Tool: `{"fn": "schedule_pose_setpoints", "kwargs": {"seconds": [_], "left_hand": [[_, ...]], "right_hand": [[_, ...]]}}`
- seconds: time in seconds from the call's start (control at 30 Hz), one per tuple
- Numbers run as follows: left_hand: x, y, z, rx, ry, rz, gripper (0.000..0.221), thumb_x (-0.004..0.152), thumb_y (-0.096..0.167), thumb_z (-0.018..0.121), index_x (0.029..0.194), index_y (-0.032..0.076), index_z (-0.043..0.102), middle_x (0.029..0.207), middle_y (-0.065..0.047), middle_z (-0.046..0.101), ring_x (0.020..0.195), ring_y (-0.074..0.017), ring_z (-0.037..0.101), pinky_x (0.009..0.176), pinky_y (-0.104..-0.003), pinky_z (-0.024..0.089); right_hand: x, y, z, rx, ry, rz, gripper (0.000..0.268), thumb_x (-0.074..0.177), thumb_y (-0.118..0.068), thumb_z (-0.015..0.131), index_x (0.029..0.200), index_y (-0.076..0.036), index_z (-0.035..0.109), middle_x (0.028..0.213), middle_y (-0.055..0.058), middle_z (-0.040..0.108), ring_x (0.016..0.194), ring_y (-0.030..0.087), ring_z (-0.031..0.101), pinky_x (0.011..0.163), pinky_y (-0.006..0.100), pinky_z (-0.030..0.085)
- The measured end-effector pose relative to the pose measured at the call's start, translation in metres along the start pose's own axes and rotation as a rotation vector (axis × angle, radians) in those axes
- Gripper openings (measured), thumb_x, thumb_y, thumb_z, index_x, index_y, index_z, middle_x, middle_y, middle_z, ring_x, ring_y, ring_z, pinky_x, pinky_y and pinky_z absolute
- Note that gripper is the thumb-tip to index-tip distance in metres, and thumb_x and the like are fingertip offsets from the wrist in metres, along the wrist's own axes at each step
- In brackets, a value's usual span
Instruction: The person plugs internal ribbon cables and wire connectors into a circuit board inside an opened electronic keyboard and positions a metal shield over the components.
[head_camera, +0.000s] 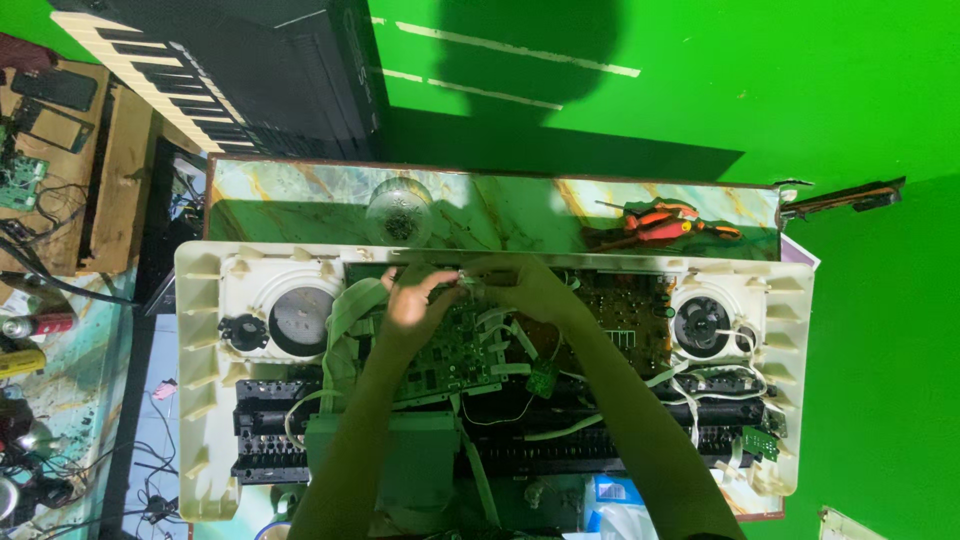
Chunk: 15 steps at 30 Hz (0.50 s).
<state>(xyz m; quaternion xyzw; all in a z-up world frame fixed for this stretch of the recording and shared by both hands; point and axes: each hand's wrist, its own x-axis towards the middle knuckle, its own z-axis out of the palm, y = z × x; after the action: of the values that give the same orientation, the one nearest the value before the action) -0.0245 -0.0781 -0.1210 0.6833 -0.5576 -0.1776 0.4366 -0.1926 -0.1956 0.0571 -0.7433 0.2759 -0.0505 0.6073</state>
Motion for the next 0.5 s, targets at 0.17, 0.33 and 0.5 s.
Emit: {"fn": "schedule_pose_setpoints", "kwargs": {"seconds": [0.17, 0.33, 0.5], "left_hand": [[0.005, 0.001, 0.005, -0.098, 0.123, 0.122, 0.029, 0.096, 0.024, 0.067, 0.125, 0.022, 0.07, 0.113, -0.002, 0.079, 0.101, -0.0172, 0.074, 0.119, -0.063, 0.014], [0.0, 0.028, -0.016, 0.132, 0.289, 0.204, 0.029, 0.099, 0.037, 0.072, 0.121, 0.019, 0.067, 0.116, -0.002, 0.074, 0.112, -0.0252, 0.066, 0.109, -0.057, 0.032], [0.01, 0.041, -0.013, 0.527, 0.347, 0.185, 0.034, 0.092, 0.038, 0.074, 0.119, 0.019, 0.074, 0.111, -0.004, 0.074, 0.114, -0.0336, 0.06, 0.093, -0.057, 0.032]], "right_hand": [[0.002, 0.007, 0.001, -0.044, 0.097, 0.057, 0.032, 0.089, -0.017, 0.076, 0.119, -0.007, 0.074, 0.106, 0.009, 0.079, 0.091, 0.017, 0.075, 0.082, 0.034, 0.062], [0.0, 0.012, -0.001, -0.696, 0.252, -0.183, 0.024, 0.088, -0.022, 0.076, 0.106, -0.007, 0.077, 0.095, 0.01, 0.077, 0.084, 0.024, 0.074, 0.077, 0.038, 0.058], [0.007, 0.029, 0.015, -1.192, 0.35, -0.312, 0.018, 0.088, -0.025, 0.073, 0.098, -0.01, 0.075, 0.096, 0.01, 0.073, 0.087, 0.031, 0.071, 0.072, 0.043, 0.057]]}}
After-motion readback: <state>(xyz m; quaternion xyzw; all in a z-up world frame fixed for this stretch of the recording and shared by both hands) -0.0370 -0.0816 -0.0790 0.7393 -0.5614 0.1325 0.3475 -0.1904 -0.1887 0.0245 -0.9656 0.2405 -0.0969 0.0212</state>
